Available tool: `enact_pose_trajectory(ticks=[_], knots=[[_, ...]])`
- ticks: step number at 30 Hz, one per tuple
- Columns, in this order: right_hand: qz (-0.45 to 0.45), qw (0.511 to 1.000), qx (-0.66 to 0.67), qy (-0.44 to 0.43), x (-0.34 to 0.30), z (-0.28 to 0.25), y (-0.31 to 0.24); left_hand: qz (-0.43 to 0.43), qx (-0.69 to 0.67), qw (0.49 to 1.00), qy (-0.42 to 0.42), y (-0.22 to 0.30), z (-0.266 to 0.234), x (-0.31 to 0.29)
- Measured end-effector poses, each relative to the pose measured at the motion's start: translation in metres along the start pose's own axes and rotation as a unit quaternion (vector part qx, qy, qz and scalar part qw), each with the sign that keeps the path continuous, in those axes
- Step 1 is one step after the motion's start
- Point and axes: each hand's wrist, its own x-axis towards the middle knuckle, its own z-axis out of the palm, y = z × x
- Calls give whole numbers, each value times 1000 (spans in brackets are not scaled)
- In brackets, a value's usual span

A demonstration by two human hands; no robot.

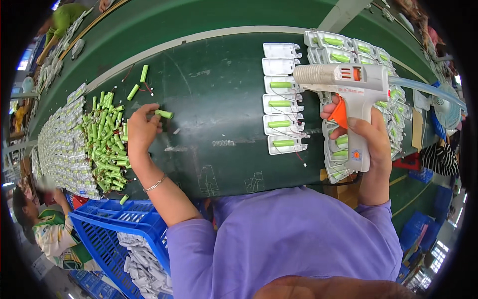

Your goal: Assemble small battery components into plastic housings using a hot glue gun.

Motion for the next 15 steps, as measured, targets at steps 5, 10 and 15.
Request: enact_pose_trajectory(ticks=[5, 10, 15], knots=[[-6, 1000, -12, -7, 2, 3, -3, 86, 114, 987, 78, 7, 0, -23], [0, 1000, 8, -9, 11, -2, 0, 80, 135, 983, 100, -3, 13, -14], [26, 999, -21, 1, 30, 1, 2, -12, 101, 986, 135, 6, 25, -14]])
